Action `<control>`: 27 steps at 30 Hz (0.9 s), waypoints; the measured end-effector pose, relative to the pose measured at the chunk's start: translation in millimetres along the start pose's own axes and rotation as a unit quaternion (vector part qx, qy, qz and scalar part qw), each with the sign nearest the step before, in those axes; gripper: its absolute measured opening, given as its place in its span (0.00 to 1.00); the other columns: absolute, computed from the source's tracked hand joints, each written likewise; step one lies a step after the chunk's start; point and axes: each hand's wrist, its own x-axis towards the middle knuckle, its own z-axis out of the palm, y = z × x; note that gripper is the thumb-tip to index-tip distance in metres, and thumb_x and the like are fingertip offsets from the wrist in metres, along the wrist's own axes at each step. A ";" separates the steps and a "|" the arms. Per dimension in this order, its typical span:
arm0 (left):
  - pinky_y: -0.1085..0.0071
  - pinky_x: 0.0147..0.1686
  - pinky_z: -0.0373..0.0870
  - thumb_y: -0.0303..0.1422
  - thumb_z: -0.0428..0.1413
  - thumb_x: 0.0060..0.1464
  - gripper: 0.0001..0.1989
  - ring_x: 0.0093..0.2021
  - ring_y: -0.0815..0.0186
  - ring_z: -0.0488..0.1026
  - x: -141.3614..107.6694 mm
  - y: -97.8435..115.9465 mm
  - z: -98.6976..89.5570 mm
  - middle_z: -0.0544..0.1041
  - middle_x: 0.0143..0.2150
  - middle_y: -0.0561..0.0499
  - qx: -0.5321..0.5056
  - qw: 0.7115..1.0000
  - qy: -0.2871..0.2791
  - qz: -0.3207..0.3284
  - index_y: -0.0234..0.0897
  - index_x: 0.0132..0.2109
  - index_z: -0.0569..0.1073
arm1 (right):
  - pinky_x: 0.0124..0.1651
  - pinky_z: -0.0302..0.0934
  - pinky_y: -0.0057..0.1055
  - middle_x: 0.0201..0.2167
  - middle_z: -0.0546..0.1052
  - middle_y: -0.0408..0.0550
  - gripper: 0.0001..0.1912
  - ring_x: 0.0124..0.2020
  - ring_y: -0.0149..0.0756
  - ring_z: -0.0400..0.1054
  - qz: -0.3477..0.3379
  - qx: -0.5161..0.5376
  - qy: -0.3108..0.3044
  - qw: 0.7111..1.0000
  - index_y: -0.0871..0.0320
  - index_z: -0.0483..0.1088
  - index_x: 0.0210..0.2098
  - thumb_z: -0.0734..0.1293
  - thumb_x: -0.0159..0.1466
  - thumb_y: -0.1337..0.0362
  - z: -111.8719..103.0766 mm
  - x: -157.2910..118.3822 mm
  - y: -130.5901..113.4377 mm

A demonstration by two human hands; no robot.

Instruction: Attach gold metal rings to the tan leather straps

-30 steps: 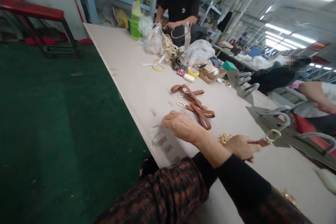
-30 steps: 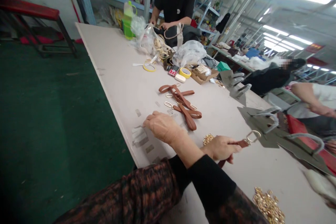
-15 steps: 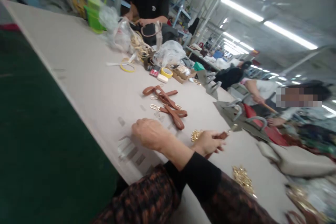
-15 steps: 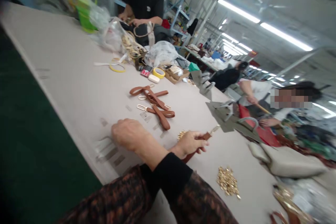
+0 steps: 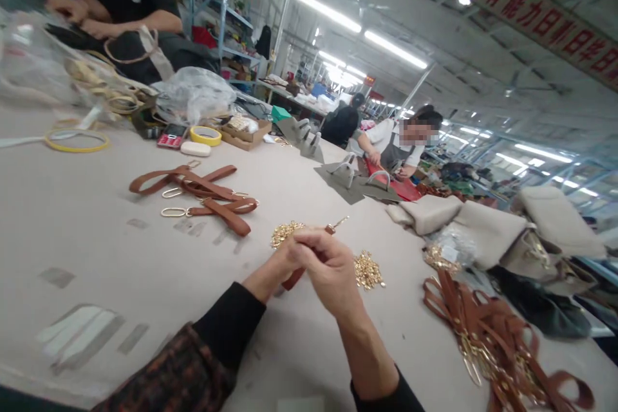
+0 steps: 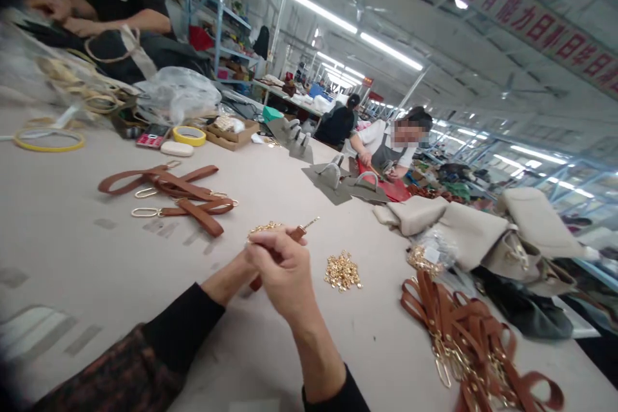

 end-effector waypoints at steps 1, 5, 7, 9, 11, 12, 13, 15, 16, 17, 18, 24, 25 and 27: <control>0.65 0.37 0.74 0.34 0.57 0.57 0.12 0.38 0.65 0.75 -1.8 -0.4 2.9 0.76 0.41 0.49 0.003 1.000 -0.016 0.005 0.34 0.47 0.73 | 0.40 0.70 0.34 0.31 0.80 0.45 0.06 0.33 0.36 0.75 0.050 0.038 0.037 0.997 0.56 0.76 0.36 0.69 0.61 0.62 -19.0 -8.0 11.1; 0.75 0.30 0.67 0.29 0.59 0.50 0.13 0.28 0.72 0.70 -3.9 -1.8 18.9 0.75 0.30 0.55 0.026 0.998 -0.058 0.011 0.32 0.45 0.75 | 0.37 0.72 0.34 0.27 0.80 0.45 0.12 0.27 0.34 0.75 0.204 0.189 0.137 0.951 0.59 0.77 0.32 0.76 0.51 0.59 -72.6 -33.3 51.2; 0.76 0.27 0.64 0.30 0.58 0.50 0.13 0.25 0.74 0.67 -1.4 -1.7 29.8 0.74 0.28 0.56 0.051 0.997 -0.062 0.006 0.33 0.45 0.75 | 0.36 0.72 0.33 0.28 0.81 0.47 0.13 0.26 0.33 0.74 0.217 0.235 0.165 0.933 0.60 0.77 0.31 0.77 0.49 0.60 -87.0 -40.5 63.5; 0.76 0.27 0.64 0.31 0.58 0.50 0.14 0.26 0.73 0.67 2.2 -1.4 41.3 0.75 0.28 0.56 0.076 0.995 -0.071 -0.002 0.34 0.45 0.75 | 0.34 0.73 0.31 0.26 0.81 0.46 0.14 0.25 0.32 0.74 0.215 0.272 0.182 0.920 0.60 0.77 0.31 0.78 0.47 0.60 -96.4 -43.9 70.8; 0.75 0.29 0.66 0.31 0.58 0.50 0.15 0.29 0.71 0.69 6.0 -1.1 51.8 0.77 0.32 0.54 0.097 0.992 -0.080 -0.007 0.35 0.46 0.76 | 0.32 0.72 0.30 0.24 0.80 0.45 0.14 0.24 0.31 0.74 0.212 0.295 0.198 0.911 0.60 0.77 0.30 0.78 0.46 0.61 -103.4 -44.9 74.9; 0.75 0.29 0.66 0.32 0.58 0.50 0.15 0.31 0.69 0.70 7.7 -1.0 56.3 0.77 0.34 0.53 0.109 0.990 -0.084 -0.008 0.35 0.46 0.76 | 0.31 0.72 0.29 0.23 0.79 0.44 0.14 0.23 0.31 0.73 0.211 0.300 0.204 0.908 0.60 0.76 0.30 0.79 0.46 0.61 -106.5 -45.1 76.4; 0.74 0.30 0.66 0.32 0.58 0.50 0.15 0.33 0.68 0.70 9.5 -0.8 60.2 0.78 0.36 0.52 0.122 0.989 -0.088 -0.007 0.35 0.47 0.76 | 0.30 0.72 0.29 0.23 0.79 0.44 0.15 0.23 0.31 0.73 0.211 0.303 0.208 0.906 0.60 0.76 0.29 0.79 0.45 0.61 -109.3 -45.1 77.6; 0.74 0.31 0.67 0.32 0.57 0.52 0.15 0.35 0.67 0.71 12.9 -0.3 66.4 0.78 0.38 0.50 0.149 0.984 -0.097 -0.003 0.36 0.48 0.75 | 0.29 0.73 0.29 0.23 0.79 0.44 0.15 0.23 0.30 0.73 0.212 0.311 0.216 0.901 0.61 0.76 0.29 0.79 0.45 0.61 -114.4 -45.5 79.8; 0.73 0.31 0.68 0.32 0.56 0.53 0.15 0.35 0.66 0.71 14.8 0.0 69.0 0.78 0.39 0.50 0.161 0.982 -0.103 -0.002 0.36 0.48 0.75 | 0.29 0.73 0.29 0.23 0.79 0.44 0.15 0.22 0.30 0.72 0.211 0.316 0.217 0.899 0.61 0.76 0.29 0.79 0.45 0.61 -116.7 -45.9 80.7; 0.73 0.31 0.68 0.32 0.55 0.53 0.15 0.35 0.66 0.72 16.7 0.3 71.2 0.78 0.39 0.50 0.171 0.979 -0.108 -0.002 0.36 0.48 0.75 | 0.28 0.73 0.29 0.24 0.79 0.44 0.15 0.22 0.30 0.72 0.210 0.320 0.218 0.898 0.61 0.76 0.29 0.79 0.45 0.62 -118.8 -46.3 81.6; 0.73 0.31 0.68 0.32 0.55 0.53 0.14 0.35 0.66 0.72 18.8 0.7 73.2 0.79 0.39 0.50 0.178 0.977 -0.113 -0.004 0.36 0.48 0.75 | 0.28 0.73 0.29 0.24 0.79 0.45 0.14 0.22 0.30 0.72 0.207 0.324 0.219 0.897 0.61 0.76 0.29 0.79 0.45 0.62 -120.6 -46.6 82.4; 0.73 0.31 0.69 0.32 0.53 0.55 0.13 0.35 0.66 0.73 27.8 2.4 79.7 0.78 0.38 0.50 0.216 0.967 -0.135 -0.004 0.36 0.47 0.75 | 0.27 0.70 0.27 0.24 0.79 0.45 0.13 0.22 0.29 0.72 0.201 0.307 0.234 0.900 0.60 0.76 0.29 0.78 0.47 0.62 -128.2 -47.1 87.2; 0.73 0.32 0.69 0.32 0.52 0.56 0.13 0.37 0.65 0.73 28.1 2.9 79.8 0.78 0.39 0.50 0.227 0.963 -0.142 -0.001 0.36 0.47 0.75 | 0.27 0.70 0.26 0.24 0.79 0.44 0.13 0.22 0.29 0.71 0.204 0.298 0.234 0.903 0.60 0.76 0.29 0.78 0.47 0.61 -128.8 -47.2 88.3; 0.72 0.33 0.70 0.32 0.51 0.57 0.12 0.38 0.64 0.74 28.0 4.1 79.2 0.78 0.39 0.50 0.251 0.955 -0.156 0.001 0.36 0.46 0.74 | 0.28 0.68 0.25 0.24 0.79 0.43 0.12 0.21 0.28 0.70 0.208 0.277 0.232 0.909 0.60 0.76 0.29 0.77 0.48 0.61 -129.5 -47.5 90.7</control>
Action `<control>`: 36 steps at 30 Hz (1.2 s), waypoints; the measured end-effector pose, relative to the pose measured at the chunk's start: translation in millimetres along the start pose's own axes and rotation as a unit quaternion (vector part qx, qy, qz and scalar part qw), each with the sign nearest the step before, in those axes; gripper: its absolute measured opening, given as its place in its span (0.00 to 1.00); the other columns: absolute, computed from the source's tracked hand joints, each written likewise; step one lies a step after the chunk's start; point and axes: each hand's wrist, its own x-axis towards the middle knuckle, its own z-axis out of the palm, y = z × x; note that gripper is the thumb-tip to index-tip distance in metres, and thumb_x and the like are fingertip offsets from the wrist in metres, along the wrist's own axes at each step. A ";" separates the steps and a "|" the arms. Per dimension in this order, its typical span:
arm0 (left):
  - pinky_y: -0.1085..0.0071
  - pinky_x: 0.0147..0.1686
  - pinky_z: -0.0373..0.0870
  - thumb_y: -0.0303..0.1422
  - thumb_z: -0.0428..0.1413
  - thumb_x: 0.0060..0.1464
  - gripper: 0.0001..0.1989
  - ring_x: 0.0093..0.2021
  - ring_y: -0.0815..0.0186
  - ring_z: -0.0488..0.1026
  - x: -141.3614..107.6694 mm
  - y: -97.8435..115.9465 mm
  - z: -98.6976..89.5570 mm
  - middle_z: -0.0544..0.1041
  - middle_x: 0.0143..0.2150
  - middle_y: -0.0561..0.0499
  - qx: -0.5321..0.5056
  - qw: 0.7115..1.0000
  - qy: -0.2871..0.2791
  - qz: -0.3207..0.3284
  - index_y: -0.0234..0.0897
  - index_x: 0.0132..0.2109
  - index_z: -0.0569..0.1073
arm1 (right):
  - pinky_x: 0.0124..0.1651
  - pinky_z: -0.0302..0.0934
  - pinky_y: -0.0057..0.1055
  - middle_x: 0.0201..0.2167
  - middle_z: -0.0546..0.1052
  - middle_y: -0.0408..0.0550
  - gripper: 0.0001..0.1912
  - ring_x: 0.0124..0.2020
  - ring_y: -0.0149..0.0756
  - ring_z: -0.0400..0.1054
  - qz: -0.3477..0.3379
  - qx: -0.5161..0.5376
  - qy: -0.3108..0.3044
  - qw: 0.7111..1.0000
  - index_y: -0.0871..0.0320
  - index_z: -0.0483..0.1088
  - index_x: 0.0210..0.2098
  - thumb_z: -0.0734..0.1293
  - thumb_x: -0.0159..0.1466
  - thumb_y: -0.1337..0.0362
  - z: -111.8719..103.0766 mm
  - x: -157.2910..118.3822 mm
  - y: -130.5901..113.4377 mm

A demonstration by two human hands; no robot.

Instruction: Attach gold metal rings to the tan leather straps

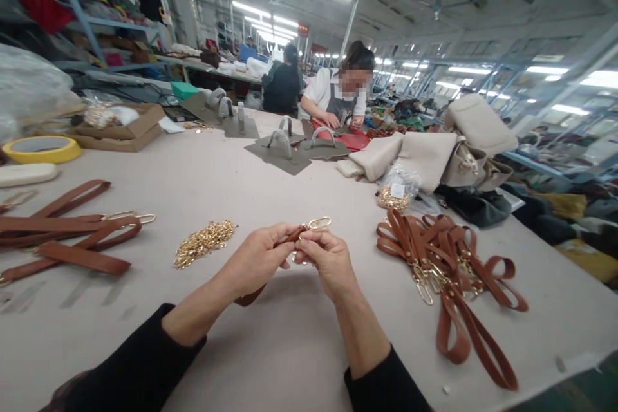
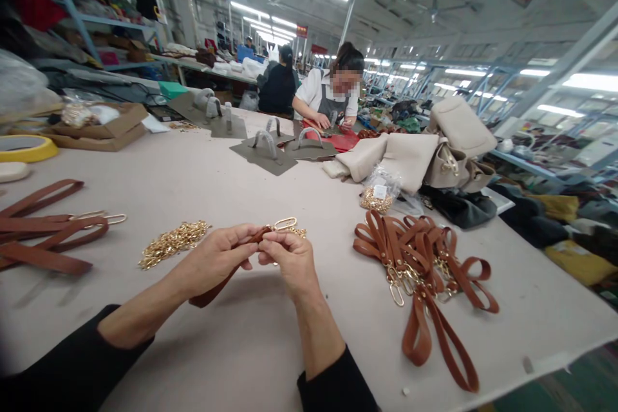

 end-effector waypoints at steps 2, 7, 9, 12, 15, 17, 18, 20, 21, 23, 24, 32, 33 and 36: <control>0.72 0.34 0.71 0.32 0.50 0.57 0.12 0.39 0.64 0.74 -0.7 0.2 -1.4 0.78 0.39 0.50 0.022 1.000 -0.007 0.004 0.36 0.45 0.74 | 0.28 0.67 0.25 0.24 0.78 0.43 0.11 0.21 0.27 0.70 -0.007 -0.021 0.001 1.000 0.60 0.76 0.29 0.77 0.48 0.61 -0.9 0.5 2.0; 0.74 0.36 0.69 0.30 0.47 0.58 0.12 0.38 0.65 0.74 -0.3 -3.6 -4.1 0.77 0.37 0.53 0.092 0.995 0.001 0.043 0.39 0.41 0.75 | 0.30 0.65 0.27 0.22 0.77 0.42 0.12 0.22 0.29 0.69 -0.031 -0.038 0.003 0.999 0.59 0.72 0.29 0.76 0.51 0.60 0.2 -0.6 6.8; 0.75 0.37 0.68 0.29 0.46 0.58 0.12 0.39 0.65 0.73 0.0 -5.2 -4.9 0.77 0.36 0.54 0.105 0.993 -0.002 0.057 0.40 0.40 0.75 | 0.31 0.65 0.28 0.22 0.76 0.41 0.13 0.23 0.29 0.69 -0.033 -0.037 -0.005 0.999 0.59 0.69 0.28 0.75 0.52 0.59 0.9 -0.8 7.9; 0.75 0.37 0.67 0.27 0.46 0.58 0.13 0.37 0.66 0.73 -0.5 -4.4 -6.5 0.78 0.36 0.54 0.118 0.990 -0.005 0.073 0.41 0.40 0.76 | 0.31 0.64 0.28 0.20 0.74 0.40 0.14 0.22 0.29 0.68 -0.032 -0.050 -0.018 0.998 0.58 0.66 0.27 0.74 0.53 0.58 1.1 -0.7 8.2; 0.76 0.36 0.66 0.25 0.47 0.57 0.14 0.34 0.68 0.73 -2.4 0.6 -7.8 0.79 0.36 0.55 0.146 0.986 -0.003 0.085 0.41 0.40 0.77 | 0.30 0.63 0.27 0.21 0.73 0.40 0.14 0.22 0.28 0.68 -0.033 -0.066 -0.015 0.997 0.59 0.67 0.27 0.74 0.53 0.58 1.1 -1.1 6.8; 0.76 0.35 0.65 0.25 0.47 0.57 0.15 0.32 0.68 0.73 -4.3 4.6 -7.6 0.79 0.34 0.56 0.175 0.980 0.003 0.098 0.41 0.41 0.77 | 0.29 0.64 0.26 0.22 0.73 0.40 0.14 0.22 0.28 0.67 -0.035 -0.069 -0.006 0.997 0.58 0.67 0.26 0.74 0.52 0.58 1.6 -1.8 5.7; 0.76 0.34 0.64 0.25 0.47 0.57 0.15 0.31 0.69 0.73 -5.3 6.3 -7.0 0.79 0.32 0.56 0.192 0.975 0.009 0.109 0.41 0.42 0.77 | 0.28 0.64 0.27 0.22 0.73 0.40 0.15 0.22 0.28 0.67 -0.036 -0.069 -0.001 0.997 0.58 0.66 0.26 0.74 0.52 0.57 2.2 -2.3 5.4; 0.76 0.32 0.63 0.26 0.47 0.58 0.15 0.29 0.69 0.73 -6.9 8.7 -5.0 0.78 0.30 0.56 0.221 0.966 0.025 0.130 0.41 0.43 0.78 | 0.28 0.65 0.27 0.22 0.72 0.39 0.16 0.22 0.28 0.66 -0.041 -0.071 0.011 0.997 0.57 0.65 0.25 0.74 0.51 0.57 3.5 -3.0 5.5; 0.75 0.32 0.63 0.26 0.48 0.58 0.15 0.29 0.68 0.73 -7.5 9.1 -3.7 0.78 0.30 0.56 0.230 0.963 0.033 0.138 0.41 0.43 0.78 | 0.28 0.64 0.28 0.22 0.72 0.39 0.16 0.22 0.28 0.65 -0.049 -0.074 0.018 0.996 0.57 0.64 0.25 0.74 0.51 0.57 4.3 -3.1 5.8; 0.74 0.33 0.64 0.26 0.48 0.58 0.15 0.30 0.67 0.74 -7.7 8.3 -1.3 0.80 0.32 0.55 0.226 0.963 0.043 0.144 0.42 0.45 0.78 | 0.27 0.62 0.27 0.22 0.71 0.38 0.15 0.22 0.27 0.64 -0.073 -0.089 0.030 0.993 0.57 0.64 0.26 0.73 0.52 0.57 5.4 -2.9 6.4; 0.74 0.34 0.65 0.27 0.48 0.58 0.16 0.32 0.66 0.75 -7.4 7.0 -0.5 0.80 0.34 0.54 0.208 0.967 0.042 0.141 0.42 0.47 0.77 | 0.27 0.62 0.27 0.22 0.71 0.38 0.14 0.22 0.27 0.64 -0.086 -0.100 0.034 0.991 0.57 0.64 0.26 0.73 0.53 0.58 5.4 -2.6 6.4; 0.73 0.27 0.68 0.33 0.49 0.57 0.22 0.24 0.69 0.69 1.9 -3.0 -12.7 0.73 0.31 0.54 0.056 0.993 0.104 0.002 0.40 0.58 0.70 | 0.37 0.61 0.31 0.31 0.74 0.43 0.06 0.31 0.34 0.67 -0.156 -0.440 -0.033 0.884 0.56 0.67 0.35 0.68 0.58 0.67 -9.7 -6.6 -0.3; 0.74 0.25 0.66 0.33 0.49 0.56 0.22 0.23 0.70 0.67 2.9 -2.6 -17.2 0.71 0.28 0.55 0.060 0.991 0.122 -0.007 0.40 0.57 0.71 | 0.39 0.61 0.32 0.32 0.75 0.43 0.06 0.34 0.35 0.67 -0.172 -0.516 -0.052 0.837 0.56 0.68 0.35 0.66 0.57 0.70 -11.0 -7.8 -0.3; 0.74 0.23 0.58 0.33 0.51 0.53 0.19 0.21 0.69 0.62 4.9 -1.3 -31.9 0.64 0.20 0.59 0.054 0.985 0.160 -0.027 0.37 0.52 0.75 | 0.43 0.58 0.34 0.34 0.75 0.46 0.11 0.39 0.39 0.66 -0.189 -0.667 -0.090 0.715 0.55 0.69 0.38 0.64 0.57 0.74 -10.3 -9.9 1.7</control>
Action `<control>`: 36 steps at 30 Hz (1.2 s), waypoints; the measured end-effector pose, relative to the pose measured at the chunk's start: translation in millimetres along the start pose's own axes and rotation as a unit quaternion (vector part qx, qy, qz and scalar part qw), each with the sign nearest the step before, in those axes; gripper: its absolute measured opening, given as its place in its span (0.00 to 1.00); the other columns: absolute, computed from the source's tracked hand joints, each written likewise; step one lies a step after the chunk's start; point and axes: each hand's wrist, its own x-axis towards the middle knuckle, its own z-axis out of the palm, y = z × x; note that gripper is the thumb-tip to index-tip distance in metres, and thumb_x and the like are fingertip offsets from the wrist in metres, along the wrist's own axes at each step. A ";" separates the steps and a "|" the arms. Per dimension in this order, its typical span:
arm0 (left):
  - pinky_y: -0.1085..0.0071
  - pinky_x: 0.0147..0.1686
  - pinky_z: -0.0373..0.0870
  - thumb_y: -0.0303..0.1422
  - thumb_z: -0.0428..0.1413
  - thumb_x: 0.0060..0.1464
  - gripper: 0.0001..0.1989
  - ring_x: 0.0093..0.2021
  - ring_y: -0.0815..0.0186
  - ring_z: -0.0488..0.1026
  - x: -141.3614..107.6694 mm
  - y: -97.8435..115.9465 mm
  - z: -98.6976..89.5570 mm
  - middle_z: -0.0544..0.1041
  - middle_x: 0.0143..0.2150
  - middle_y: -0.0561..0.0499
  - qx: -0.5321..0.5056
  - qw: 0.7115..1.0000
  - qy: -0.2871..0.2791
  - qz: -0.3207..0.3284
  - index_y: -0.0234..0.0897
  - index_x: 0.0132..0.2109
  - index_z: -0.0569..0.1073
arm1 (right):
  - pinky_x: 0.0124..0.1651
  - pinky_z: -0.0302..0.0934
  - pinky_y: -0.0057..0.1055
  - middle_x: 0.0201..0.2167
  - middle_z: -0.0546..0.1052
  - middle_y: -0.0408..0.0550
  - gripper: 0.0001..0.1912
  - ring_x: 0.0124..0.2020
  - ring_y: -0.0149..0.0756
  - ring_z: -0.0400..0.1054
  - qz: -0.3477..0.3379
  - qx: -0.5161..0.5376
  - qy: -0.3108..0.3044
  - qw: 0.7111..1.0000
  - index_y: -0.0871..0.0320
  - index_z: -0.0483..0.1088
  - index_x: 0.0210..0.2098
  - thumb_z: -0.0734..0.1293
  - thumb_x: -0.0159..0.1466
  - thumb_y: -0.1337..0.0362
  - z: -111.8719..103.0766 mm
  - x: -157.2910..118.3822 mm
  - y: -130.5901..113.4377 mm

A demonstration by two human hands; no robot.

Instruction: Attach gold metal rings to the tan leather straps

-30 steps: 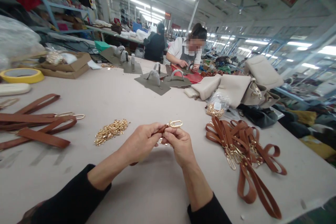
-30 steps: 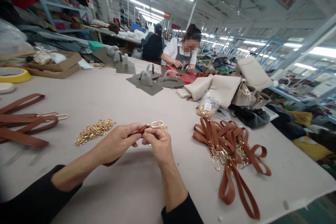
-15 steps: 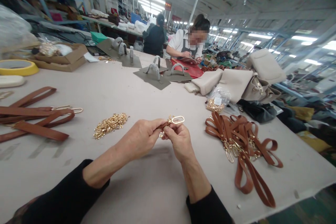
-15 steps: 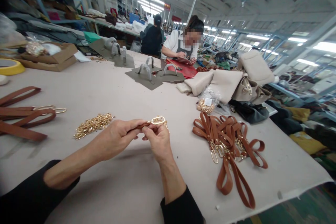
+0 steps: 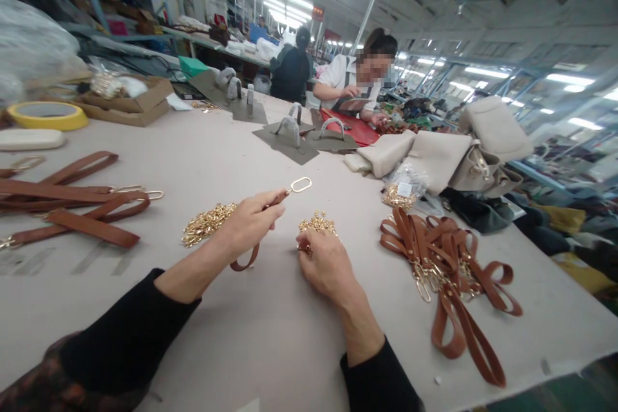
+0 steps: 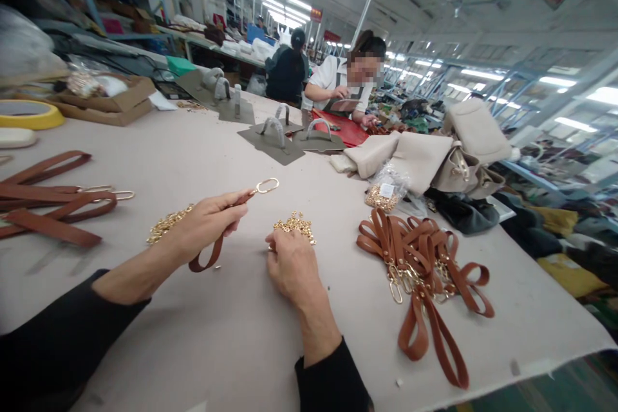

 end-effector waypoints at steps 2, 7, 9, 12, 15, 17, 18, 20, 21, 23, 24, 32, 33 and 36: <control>0.73 0.23 0.55 0.34 0.51 0.53 0.18 0.22 0.70 0.61 3.3 -1.3 -7.1 0.64 0.19 0.58 -0.044 0.999 0.010 0.000 0.33 0.47 0.77 | 0.42 0.58 0.34 0.34 0.74 0.48 0.11 0.39 0.40 0.65 -0.003 -0.058 -0.016 0.998 0.55 0.70 0.39 0.64 0.58 0.74 2.1 1.0 -2.6; 0.74 0.24 0.54 0.33 0.55 0.48 0.15 0.22 0.71 0.60 5.2 -3.8 -10.1 0.67 0.21 0.57 -0.126 0.992 -0.007 -0.021 0.31 0.41 0.78 | 0.42 0.57 0.34 0.34 0.74 0.50 0.11 0.39 0.42 0.65 -0.013 -0.116 -0.023 0.993 0.56 0.71 0.40 0.62 0.60 0.74 5.5 4.5 -6.8; 0.74 0.26 0.56 0.33 0.57 0.47 0.15 0.23 0.72 0.63 2.6 -3.9 -8.3 0.70 0.23 0.56 -0.139 0.989 -0.015 -0.045 0.32 0.42 0.78 | 0.43 0.57 0.35 0.34 0.75 0.51 0.11 0.39 0.43 0.65 -0.015 -0.131 -0.019 0.991 0.56 0.72 0.40 0.62 0.61 0.74 5.9 5.1 -8.1; 0.75 0.28 0.59 0.32 0.58 0.46 0.12 0.25 0.71 0.66 -4.0 -6.2 -6.6 0.73 0.25 0.56 -0.134 0.989 -0.017 -0.066 0.33 0.40 0.77 | 0.43 0.57 0.36 0.33 0.75 0.51 0.11 0.40 0.44 0.65 -0.020 -0.142 -0.014 0.990 0.56 0.71 0.40 0.62 0.61 0.74 7.0 5.8 -10.3; 0.75 0.29 0.61 0.33 0.58 0.47 0.10 0.26 0.71 0.68 -10.1 -10.1 -5.1 0.73 0.26 0.56 -0.113 0.991 -0.017 -0.064 0.32 0.37 0.75 | 0.44 0.57 0.37 0.33 0.76 0.51 0.12 0.40 0.45 0.65 -0.021 -0.146 -0.009 0.989 0.57 0.71 0.40 0.62 0.60 0.75 9.8 6.8 -10.9; 0.75 0.29 0.62 0.34 0.57 0.48 0.09 0.26 0.71 0.69 -12.7 -11.6 -3.0 0.73 0.25 0.56 -0.105 0.992 -0.018 -0.060 0.33 0.36 0.75 | 0.44 0.57 0.38 0.34 0.76 0.51 0.13 0.40 0.45 0.66 -0.020 -0.138 0.000 0.990 0.58 0.71 0.40 0.62 0.59 0.75 12.5 7.5 -9.2; 0.76 0.28 0.62 0.34 0.57 0.48 0.09 0.25 0.71 0.69 -13.5 -11.9 -1.6 0.73 0.24 0.57 -0.103 0.993 -0.019 -0.058 0.33 0.36 0.74 | 0.44 0.57 0.38 0.34 0.76 0.51 0.12 0.40 0.45 0.66 -0.019 -0.126 0.007 0.992 0.58 0.71 0.40 0.62 0.59 0.75 13.9 7.9 -7.8; 0.77 0.26 0.61 0.35 0.57 0.49 0.09 0.23 0.72 0.67 -14.5 -12.1 1.2 0.72 0.23 0.57 -0.096 0.994 -0.021 -0.053 0.33 0.35 0.75 | 0.44 0.58 0.37 0.33 0.76 0.50 0.12 0.40 0.44 0.67 -0.011 -0.071 0.028 0.997 0.57 0.71 0.39 0.62 0.59 0.75 16.5 9.0 -4.7; 0.77 0.24 0.59 0.34 0.57 0.49 0.08 0.22 0.72 0.66 -14.8 -12.4 2.4 0.72 0.22 0.57 -0.091 0.994 -0.022 -0.052 0.33 0.35 0.75 | 0.43 0.59 0.35 0.33 0.76 0.49 0.11 0.39 0.42 0.67 -0.002 -0.025 0.042 0.999 0.57 0.71 0.38 0.62 0.59 0.74 17.3 9.5 -3.3; 0.78 0.23 0.59 0.34 0.56 0.50 0.08 0.22 0.72 0.66 -15.0 -13.8 4.3 0.72 0.22 0.57 -0.083 0.995 -0.021 -0.046 0.33 0.34 0.75 | 0.40 0.60 0.32 0.31 0.76 0.46 0.07 0.35 0.37 0.69 0.017 0.091 0.074 0.993 0.57 0.70 0.35 0.63 0.59 0.73 17.7 10.4 -1.8; 0.78 0.24 0.60 0.34 0.56 0.50 0.08 0.23 0.72 0.67 -15.0 -15.0 5.1 0.72 0.23 0.57 -0.082 0.996 -0.018 -0.040 0.34 0.35 0.75 | 0.39 0.61 0.31 0.30 0.76 0.44 0.05 0.33 0.35 0.69 0.026 0.148 0.095 0.984 0.57 0.70 0.33 0.63 0.60 0.72 17.3 10.5 -2.0; 0.74 0.29 0.66 0.33 0.55 0.51 0.07 0.27 0.68 0.72 -18.8 -25.1 16.8 0.75 0.28 0.54 -0.053 0.999 0.009 -0.003 0.36 0.35 0.75 | 0.42 0.64 0.32 0.32 0.75 0.43 0.03 0.35 0.33 0.71 -0.028 0.309 0.223 0.924 0.56 0.69 0.35 0.68 0.61 0.68 10.3 5.9 -17.0; 0.74 0.29 0.66 0.33 0.55 0.52 0.07 0.27 0.68 0.73 -20.0 -25.3 18.5 0.76 0.28 0.54 -0.047 0.999 0.009 0.004 0.36 0.36 0.75 | 0.43 0.64 0.32 0.33 0.76 0.43 0.04 0.36 0.34 0.71 -0.044 0.304 0.225 0.925 0.56 0.69 0.35 0.68 0.61 0.69 10.0 5.8 -18.2; 0.74 0.30 0.67 0.34 0.55 0.53 0.08 0.29 0.67 0.73 -23.2 -25.5 22.6 0.78 0.31 0.53 -0.032 0.999 0.004 0.022 0.37 0.39 0.77 | 0.43 0.65 0.31 0.33 0.76 0.43 0.05 0.37 0.33 0.72 -0.064 0.277 0.229 0.931 0.56 0.70 0.35 0.68 0.61 0.71 9.2 6.3 -19.1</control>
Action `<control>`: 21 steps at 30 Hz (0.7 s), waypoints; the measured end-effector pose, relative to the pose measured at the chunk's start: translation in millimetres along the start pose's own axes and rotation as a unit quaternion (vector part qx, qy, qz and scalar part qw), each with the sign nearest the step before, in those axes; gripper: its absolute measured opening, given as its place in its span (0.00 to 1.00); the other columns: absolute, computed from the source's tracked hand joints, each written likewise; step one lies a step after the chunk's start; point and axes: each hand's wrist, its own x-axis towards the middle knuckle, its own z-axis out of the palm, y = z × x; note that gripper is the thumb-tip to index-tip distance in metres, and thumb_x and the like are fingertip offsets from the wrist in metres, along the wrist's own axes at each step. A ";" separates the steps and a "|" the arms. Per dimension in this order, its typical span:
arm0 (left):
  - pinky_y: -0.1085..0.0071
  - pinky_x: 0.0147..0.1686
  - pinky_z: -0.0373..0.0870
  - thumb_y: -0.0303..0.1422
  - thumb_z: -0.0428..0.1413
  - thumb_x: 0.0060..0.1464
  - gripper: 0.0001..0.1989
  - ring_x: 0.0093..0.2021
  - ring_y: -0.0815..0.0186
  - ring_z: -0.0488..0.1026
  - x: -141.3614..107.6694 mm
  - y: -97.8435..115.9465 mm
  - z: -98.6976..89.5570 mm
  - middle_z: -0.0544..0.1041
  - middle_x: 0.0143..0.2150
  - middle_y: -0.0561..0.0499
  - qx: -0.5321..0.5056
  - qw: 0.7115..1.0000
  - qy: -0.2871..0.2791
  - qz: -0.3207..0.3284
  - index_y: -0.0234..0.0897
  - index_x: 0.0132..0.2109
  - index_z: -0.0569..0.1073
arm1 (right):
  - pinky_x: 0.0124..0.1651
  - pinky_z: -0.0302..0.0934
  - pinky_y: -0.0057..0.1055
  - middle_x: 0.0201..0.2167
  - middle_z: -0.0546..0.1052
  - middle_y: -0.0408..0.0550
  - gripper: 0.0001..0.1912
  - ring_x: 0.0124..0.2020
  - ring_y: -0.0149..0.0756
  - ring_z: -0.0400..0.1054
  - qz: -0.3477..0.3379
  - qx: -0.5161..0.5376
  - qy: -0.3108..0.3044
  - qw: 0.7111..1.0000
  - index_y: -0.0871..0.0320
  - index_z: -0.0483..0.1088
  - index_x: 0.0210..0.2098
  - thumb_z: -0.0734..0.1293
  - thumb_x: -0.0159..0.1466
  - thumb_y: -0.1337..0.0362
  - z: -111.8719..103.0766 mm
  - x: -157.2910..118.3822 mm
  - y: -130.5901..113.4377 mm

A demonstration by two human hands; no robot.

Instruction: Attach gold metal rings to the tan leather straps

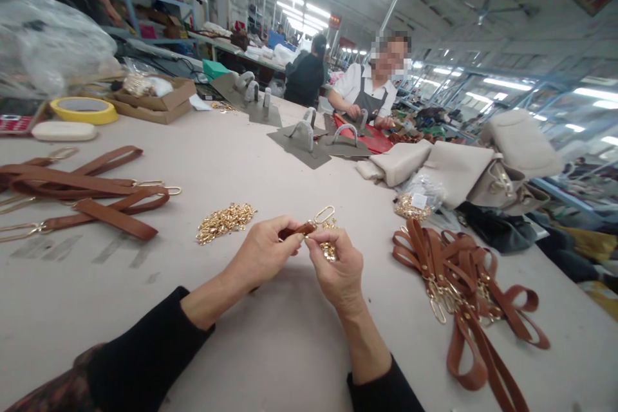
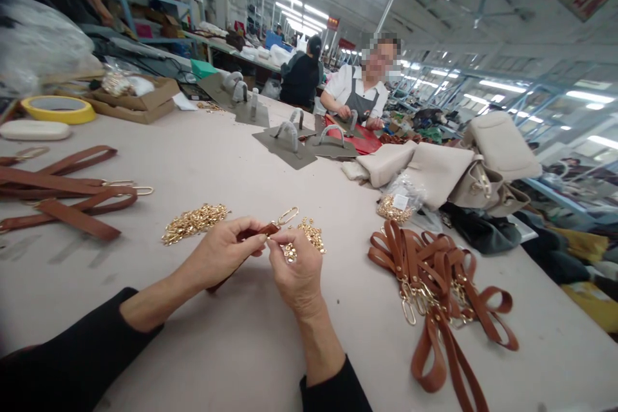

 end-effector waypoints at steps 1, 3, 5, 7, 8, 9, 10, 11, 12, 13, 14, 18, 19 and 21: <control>0.74 0.30 0.67 0.33 0.55 0.53 0.09 0.29 0.67 0.73 -0.7 -0.1 0.9 0.79 0.32 0.52 0.000 1.000 -0.003 0.004 0.38 0.39 0.78 | 0.43 0.65 0.31 0.33 0.76 0.43 0.06 0.37 0.33 0.72 -0.002 -0.006 0.000 1.000 0.56 0.70 0.36 0.68 0.61 0.72 -0.2 0.1 0.1; 0.73 0.32 0.68 0.33 0.55 0.53 0.10 0.30 0.67 0.74 -1.2 -0.8 2.0 0.80 0.34 0.52 -0.005 1.000 -0.008 0.009 0.38 0.41 0.78 | 0.43 0.65 0.30 0.33 0.77 0.43 0.06 0.37 0.33 0.73 -0.007 -0.016 -0.001 1.000 0.56 0.70 0.36 0.68 0.61 0.72 -0.9 0.1 0.3; 0.73 0.33 0.69 0.32 0.55 0.54 0.11 0.32 0.66 0.74 -0.9 -2.0 2.2 0.81 0.36 0.51 -0.005 1.000 -0.014 0.017 0.37 0.42 0.78 | 0.43 0.65 0.30 0.33 0.77 0.43 0.05 0.37 0.33 0.73 -0.015 -0.024 -0.001 1.000 0.56 0.71 0.35 0.68 0.61 0.72 -1.4 -0.1 0.0; 0.72 0.35 0.70 0.31 0.54 0.54 0.12 0.33 0.66 0.75 -0.1 -3.7 2.0 0.81 0.37 0.51 0.000 0.999 -0.018 0.029 0.38 0.44 0.78 | 0.43 0.65 0.30 0.33 0.77 0.44 0.05 0.38 0.34 0.73 -0.024 -0.039 0.001 0.999 0.56 0.71 0.35 0.67 0.61 0.72 -1.5 0.0 -1.0; 0.72 0.35 0.71 0.31 0.54 0.54 0.12 0.34 0.66 0.75 0.2 -4.4 1.8 0.81 0.37 0.51 0.003 0.999 -0.019 0.037 0.38 0.44 0.78 | 0.43 0.65 0.29 0.33 0.77 0.44 0.05 0.37 0.34 0.73 -0.029 -0.047 0.002 0.998 0.56 0.71 0.35 0.67 0.61 0.72 -1.4 0.2 -1.6; 0.72 0.35 0.71 0.31 0.54 0.54 0.12 0.35 0.66 0.75 0.5 -5.0 1.5 0.81 0.38 0.51 0.006 0.999 -0.020 0.044 0.38 0.45 0.78 | 0.42 0.64 0.29 0.33 0.78 0.44 0.05 0.37 0.33 0.73 -0.033 -0.055 0.003 0.998 0.57 0.71 0.34 0.67 0.61 0.72 -1.2 0.4 -2.3; 0.72 0.36 0.71 0.31 0.54 0.54 0.13 0.35 0.65 0.76 0.7 -5.4 1.3 0.81 0.38 0.51 0.009 0.998 -0.020 0.051 0.38 0.45 0.78 | 0.42 0.64 0.29 0.32 0.78 0.44 0.05 0.37 0.33 0.73 -0.036 -0.064 0.005 0.997 0.57 0.71 0.34 0.67 0.61 0.72 -1.0 0.5 -3.0; 0.72 0.37 0.71 0.30 0.53 0.55 0.13 0.36 0.65 0.76 0.8 -5.5 1.1 0.81 0.39 0.51 0.014 0.998 -0.020 0.058 0.38 0.45 0.78 | 0.42 0.64 0.29 0.32 0.78 0.44 0.05 0.36 0.33 0.73 -0.038 -0.073 0.007 0.997 0.57 0.71 0.34 0.67 0.61 0.73 -0.7 0.4 -3.7; 0.72 0.37 0.71 0.30 0.53 0.55 0.13 0.37 0.65 0.76 0.8 -5.5 0.9 0.81 0.39 0.51 0.019 0.998 -0.021 0.062 0.39 0.45 0.78 | 0.41 0.64 0.29 0.32 0.77 0.44 0.05 0.35 0.33 0.73 -0.037 -0.079 0.010 0.996 0.57 0.71 0.34 0.66 0.61 0.73 -0.3 0.2 -4.3; 0.73 0.37 0.71 0.30 0.53 0.55 0.13 0.37 0.65 0.76 0.7 -5.3 0.7 0.81 0.39 0.51 0.026 0.997 -0.021 0.065 0.39 0.45 0.78 | 0.41 0.64 0.29 0.32 0.77 0.45 0.05 0.35 0.33 0.73 -0.034 -0.083 0.013 0.996 0.57 0.70 0.34 0.66 0.61 0.72 0.2 -0.2 -4.8; 0.73 0.36 0.71 0.30 0.53 0.55 0.12 0.37 0.66 0.76 0.6 -5.1 0.6 0.81 0.38 0.51 0.033 0.997 -0.021 0.067 0.39 0.44 0.78 | 0.41 0.64 0.29 0.32 0.77 0.45 0.04 0.35 0.33 0.73 -0.028 -0.084 0.016 0.996 0.57 0.70 0.34 0.66 0.61 0.72 0.8 -0.8 -5.2; 0.73 0.35 0.69 0.31 0.54 0.55 0.11 0.35 0.66 0.75 0.6 -4.3 -0.1 0.80 0.36 0.52 0.045 0.996 -0.028 0.070 0.38 0.43 0.78 | 0.40 0.64 0.31 0.31 0.75 0.44 0.04 0.34 0.34 0.71 0.025 -0.053 0.027 0.998 0.57 0.68 0.34 0.66 0.60 0.71 3.5 -3.2 -5.3; 0.73 0.36 0.69 0.31 0.54 0.56 0.11 0.35 0.66 0.75 0.8 -3.7 -0.5 0.80 0.37 0.52 0.041 0.996 -0.034 0.069 0.38 0.44 0.78 | 0.39 0.65 0.31 0.31 0.74 0.44 0.04 0.33 0.33 0.71 0.052 -0.033 0.030 0.998 0.57 0.68 0.35 0.66 0.60 0.71 4.1 -3.3 -5.0; 0.73 0.37 0.69 0.33 0.54 0.56 0.11 0.36 0.65 0.75 1.4 -1.0 -1.7 0.80 0.38 0.52 0.029 0.996 -0.054 0.068 0.38 0.44 0.78 | 0.39 0.65 0.31 0.30 0.73 0.42 0.06 0.32 0.32 0.70 0.106 0.025 0.033 0.994 0.56 0.67 0.37 0.67 0.60 0.70 5.3 -3.2 -4.4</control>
